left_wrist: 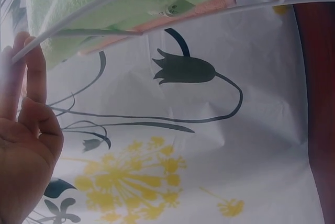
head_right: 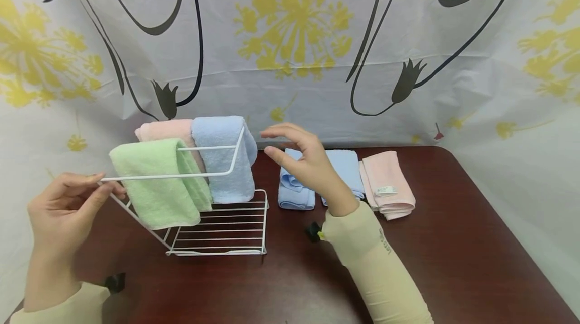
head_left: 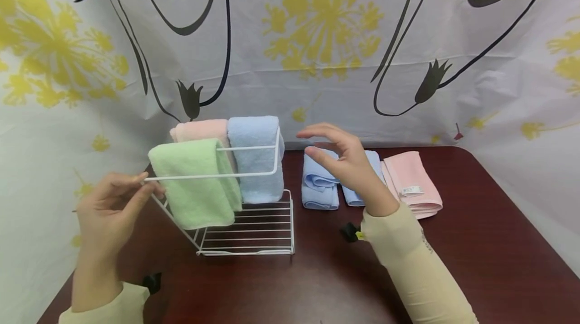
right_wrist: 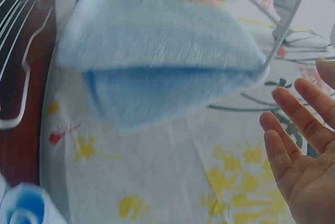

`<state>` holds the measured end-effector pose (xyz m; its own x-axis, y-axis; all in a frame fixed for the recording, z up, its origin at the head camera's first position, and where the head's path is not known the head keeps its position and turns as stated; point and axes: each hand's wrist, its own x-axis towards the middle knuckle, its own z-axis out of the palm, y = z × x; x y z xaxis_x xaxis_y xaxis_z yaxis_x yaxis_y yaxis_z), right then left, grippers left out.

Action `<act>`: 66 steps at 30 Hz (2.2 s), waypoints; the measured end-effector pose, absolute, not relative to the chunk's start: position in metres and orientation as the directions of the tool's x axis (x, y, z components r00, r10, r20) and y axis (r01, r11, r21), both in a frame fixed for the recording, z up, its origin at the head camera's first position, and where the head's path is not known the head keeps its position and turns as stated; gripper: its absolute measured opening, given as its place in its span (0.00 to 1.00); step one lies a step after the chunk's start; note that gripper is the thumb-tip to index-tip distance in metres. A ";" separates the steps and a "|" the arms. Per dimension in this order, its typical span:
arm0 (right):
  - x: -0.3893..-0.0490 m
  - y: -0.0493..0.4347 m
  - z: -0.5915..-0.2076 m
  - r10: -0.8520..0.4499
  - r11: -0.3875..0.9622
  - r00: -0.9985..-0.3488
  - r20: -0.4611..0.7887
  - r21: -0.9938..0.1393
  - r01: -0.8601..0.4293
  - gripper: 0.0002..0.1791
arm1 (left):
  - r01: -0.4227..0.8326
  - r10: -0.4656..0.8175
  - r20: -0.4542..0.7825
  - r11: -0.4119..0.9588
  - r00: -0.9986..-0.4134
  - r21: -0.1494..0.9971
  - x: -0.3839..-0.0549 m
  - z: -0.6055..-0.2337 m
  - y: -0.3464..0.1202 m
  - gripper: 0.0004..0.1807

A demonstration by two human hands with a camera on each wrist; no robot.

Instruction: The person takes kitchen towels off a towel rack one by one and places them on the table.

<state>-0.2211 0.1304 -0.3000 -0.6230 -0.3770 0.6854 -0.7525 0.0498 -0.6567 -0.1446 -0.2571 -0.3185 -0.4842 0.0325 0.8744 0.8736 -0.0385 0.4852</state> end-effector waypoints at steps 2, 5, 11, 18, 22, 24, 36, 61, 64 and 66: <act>-0.219 0.123 -0.296 -0.381 0.009 -0.608 0.697 -0.654 -0.756 0.15 | 0.874 0.032 0.875 -0.044 -0.483 0.484 -0.145 -0.318 -0.256 0.11; -0.218 0.111 -0.292 -0.380 -0.049 -0.588 0.714 -0.651 -0.758 0.14 | 0.876 0.025 0.878 -0.060 -0.478 0.478 -0.144 -0.318 -0.255 0.11; -0.215 0.087 -0.277 -0.394 -0.120 -0.551 0.736 -0.636 -0.763 0.14 | 0.870 0.015 0.878 -0.122 -0.479 0.477 -0.143 -0.317 -0.253 0.11; -0.218 0.065 -0.254 -0.511 -0.028 -0.535 0.673 -0.635 -0.772 0.16 | 0.866 0.011 0.874 -0.129 -0.486 0.483 -0.141 -0.317 -0.253 0.10; -0.223 0.054 -0.243 -0.615 0.040 -0.510 0.601 -0.622 -0.782 0.17 | 0.866 0.012 0.874 -0.133 -0.485 0.483 -0.142 -0.315 -0.252 0.10; -0.224 0.049 -0.239 -0.652 0.072 -0.500 0.570 -0.610 -0.789 0.18 | 0.866 0.012 0.875 -0.138 -0.484 0.480 -0.142 -0.314 -0.251 0.10; -0.231 0.023 -0.216 -0.764 0.219 -0.509 0.396 -0.583 -0.782 0.21 | 0.860 -0.012 0.870 -0.157 -0.493 0.485 -0.141 -0.316 -0.251 0.10; -0.241 -0.013 -0.209 -0.860 0.209 -0.431 0.274 -0.581 -0.787 0.20 | 0.867 -0.002 0.876 -0.149 -0.482 0.476 -0.144 -0.312 -0.249 0.10; -0.240 -0.015 -0.209 -0.870 0.220 -0.419 0.260 -0.556 -0.801 0.21 | 0.867 -0.004 0.877 -0.152 -0.480 0.474 -0.143 -0.312 -0.249 0.10; -0.240 -0.016 -0.209 -0.877 0.227 -0.409 0.252 -0.533 -0.815 0.22 | 0.866 -0.013 0.875 -0.156 -0.483 0.476 -0.143 -0.313 -0.250 0.10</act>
